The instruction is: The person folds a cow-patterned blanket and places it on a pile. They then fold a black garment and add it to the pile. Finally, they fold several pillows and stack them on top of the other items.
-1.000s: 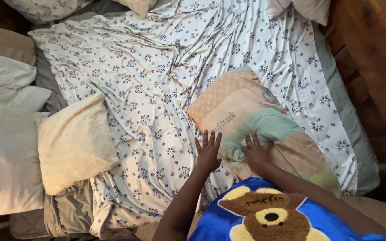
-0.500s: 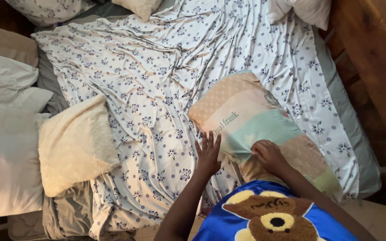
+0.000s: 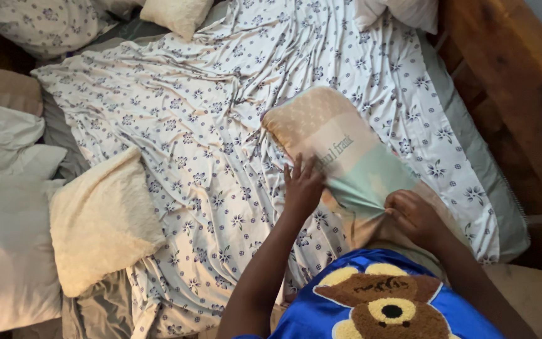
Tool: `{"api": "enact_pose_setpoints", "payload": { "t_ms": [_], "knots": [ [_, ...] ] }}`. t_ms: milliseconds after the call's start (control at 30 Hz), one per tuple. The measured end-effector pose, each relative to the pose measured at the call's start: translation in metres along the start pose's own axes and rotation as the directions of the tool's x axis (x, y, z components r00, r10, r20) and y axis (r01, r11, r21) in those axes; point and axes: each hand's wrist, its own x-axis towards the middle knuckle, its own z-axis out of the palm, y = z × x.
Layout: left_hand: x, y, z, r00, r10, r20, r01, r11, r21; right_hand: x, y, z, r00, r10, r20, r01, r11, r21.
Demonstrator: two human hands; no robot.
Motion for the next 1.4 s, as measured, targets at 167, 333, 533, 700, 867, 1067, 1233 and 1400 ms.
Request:
{"api": "enact_pose_setpoints", "payload": {
  "t_ms": [167,333,533,700,867,1067,1233,1400],
  "knots": [
    [0.015,-0.003,-0.001,0.994,0.103,-0.026,-0.104,0.995,-0.008,0.000,-0.005,0.010,0.995,0.011,-0.094,-0.015,0.999,-0.042],
    [0.000,-0.006,-0.035,0.997,0.068,0.048,-0.063,0.994,-0.092,0.007,-0.005,0.010,0.981,0.011,-0.195,-0.039,0.990,-0.139],
    [-0.005,0.018,-0.085,0.995,0.003,-0.100,-0.027,0.970,-0.241,0.044,-0.015,-0.015,0.922,-0.154,-0.356,0.049,0.957,-0.287],
    [0.011,0.064,-0.144,0.932,0.015,-0.363,-0.116,0.959,-0.259,0.062,-0.070,-0.070,0.918,-0.195,-0.346,0.077,0.942,-0.326],
    [0.000,0.108,-0.215,0.872,0.012,-0.490,-0.144,0.962,-0.233,0.064,-0.114,-0.093,0.970,-0.190,-0.149,0.134,0.936,-0.324],
    [-0.015,0.102,-0.191,0.899,-0.178,-0.401,0.090,0.969,-0.229,0.057,-0.109,-0.040,0.991,-0.079,0.104,0.097,0.979,-0.182],
    [-0.069,0.058,-0.174,0.821,-0.432,-0.373,0.311,0.887,-0.342,0.053,-0.128,0.052,0.882,0.235,0.408,-0.020,0.885,-0.466],
    [-0.105,0.055,-0.165,0.713,-0.549,-0.436,0.323,0.809,-0.491,0.046,-0.136,0.063,0.826,0.138,0.546,0.173,0.860,-0.480]
  ]
}}
